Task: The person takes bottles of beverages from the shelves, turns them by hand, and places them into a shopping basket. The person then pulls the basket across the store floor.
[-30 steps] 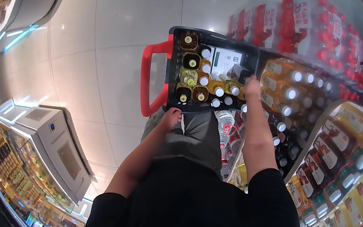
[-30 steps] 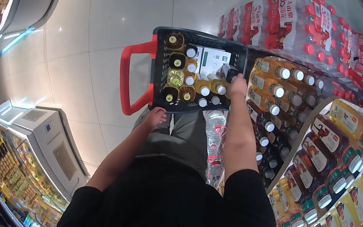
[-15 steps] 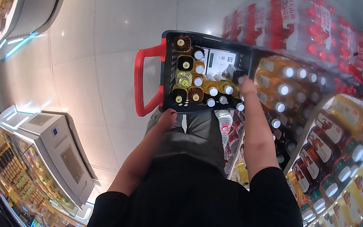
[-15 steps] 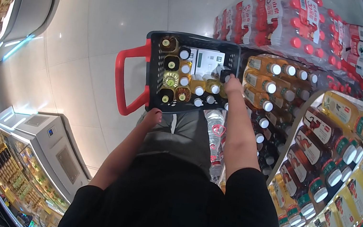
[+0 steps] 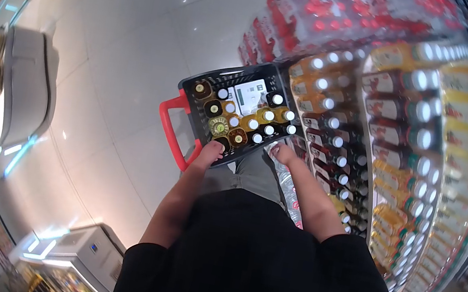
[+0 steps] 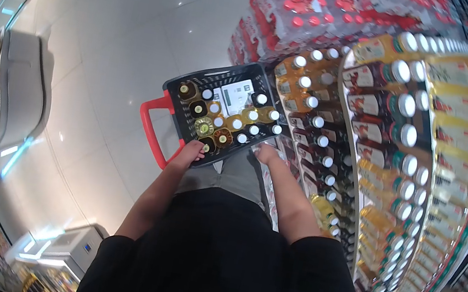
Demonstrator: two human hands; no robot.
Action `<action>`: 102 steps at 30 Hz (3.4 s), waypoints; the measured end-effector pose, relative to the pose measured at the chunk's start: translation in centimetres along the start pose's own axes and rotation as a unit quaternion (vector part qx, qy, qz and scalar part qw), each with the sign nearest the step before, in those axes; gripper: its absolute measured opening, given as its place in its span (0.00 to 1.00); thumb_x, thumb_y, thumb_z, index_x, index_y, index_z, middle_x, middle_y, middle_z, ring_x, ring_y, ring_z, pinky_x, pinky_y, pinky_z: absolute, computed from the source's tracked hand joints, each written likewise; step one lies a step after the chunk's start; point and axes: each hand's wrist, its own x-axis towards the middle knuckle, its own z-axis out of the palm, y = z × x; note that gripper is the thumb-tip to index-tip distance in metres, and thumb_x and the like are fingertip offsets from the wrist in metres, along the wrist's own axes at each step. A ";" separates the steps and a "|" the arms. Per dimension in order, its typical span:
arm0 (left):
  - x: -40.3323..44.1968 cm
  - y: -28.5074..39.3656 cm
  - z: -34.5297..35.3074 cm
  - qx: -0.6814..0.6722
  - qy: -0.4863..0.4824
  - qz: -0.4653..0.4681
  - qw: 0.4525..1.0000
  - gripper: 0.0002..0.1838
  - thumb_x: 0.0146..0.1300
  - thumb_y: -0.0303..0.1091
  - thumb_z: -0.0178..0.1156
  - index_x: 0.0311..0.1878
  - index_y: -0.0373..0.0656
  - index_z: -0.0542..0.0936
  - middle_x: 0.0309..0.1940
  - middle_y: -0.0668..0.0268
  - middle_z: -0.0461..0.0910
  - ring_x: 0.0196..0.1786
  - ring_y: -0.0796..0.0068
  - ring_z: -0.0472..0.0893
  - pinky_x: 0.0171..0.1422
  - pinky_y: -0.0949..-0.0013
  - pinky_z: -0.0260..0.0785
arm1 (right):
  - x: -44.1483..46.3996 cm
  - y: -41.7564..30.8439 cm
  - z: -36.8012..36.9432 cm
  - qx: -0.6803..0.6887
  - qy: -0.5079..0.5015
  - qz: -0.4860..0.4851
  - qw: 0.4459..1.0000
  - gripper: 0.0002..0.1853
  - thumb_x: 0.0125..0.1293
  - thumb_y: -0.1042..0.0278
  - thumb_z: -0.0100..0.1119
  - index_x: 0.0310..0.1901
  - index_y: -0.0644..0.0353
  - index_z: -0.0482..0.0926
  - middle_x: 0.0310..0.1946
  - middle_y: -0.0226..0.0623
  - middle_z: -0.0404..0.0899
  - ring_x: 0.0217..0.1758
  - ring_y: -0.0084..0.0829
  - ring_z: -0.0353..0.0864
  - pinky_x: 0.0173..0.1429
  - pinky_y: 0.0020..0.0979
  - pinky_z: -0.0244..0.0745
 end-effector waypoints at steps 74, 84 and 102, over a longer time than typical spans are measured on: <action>-15.1 -13.7 12.7 0.757 -0.171 0.265 0.572 0.15 0.54 0.39 0.56 0.39 0.39 0.81 0.42 0.51 0.80 0.48 0.53 0.79 0.54 0.57 0.70 | -74.7 -20.8 16.8 0.382 0.397 -0.775 0.311 0.08 0.61 0.68 0.51 0.37 0.61 0.77 0.31 0.38 0.76 0.35 0.32 0.77 0.43 0.35 0.73; -8.5 -6.3 21.4 0.765 -0.128 0.269 0.570 0.18 0.56 0.39 0.54 0.47 0.42 0.78 0.47 0.50 0.78 0.50 0.52 0.78 0.56 0.57 0.70 | -47.8 -1.4 34.9 0.623 0.411 0.203 0.633 0.13 0.65 0.67 0.52 0.45 0.66 0.75 0.33 0.34 0.78 0.34 0.26 0.77 0.42 0.28 0.73; -1.3 9.5 47.5 0.818 -0.131 0.364 0.425 0.37 0.53 0.33 0.60 0.68 0.49 0.59 0.63 0.48 0.60 0.53 0.53 0.77 0.53 0.59 0.73 | -37.7 1.8 39.8 0.520 0.357 0.520 0.576 0.13 0.60 0.63 0.54 0.35 0.66 0.78 0.24 0.38 0.80 0.25 0.28 0.80 0.32 0.31 0.75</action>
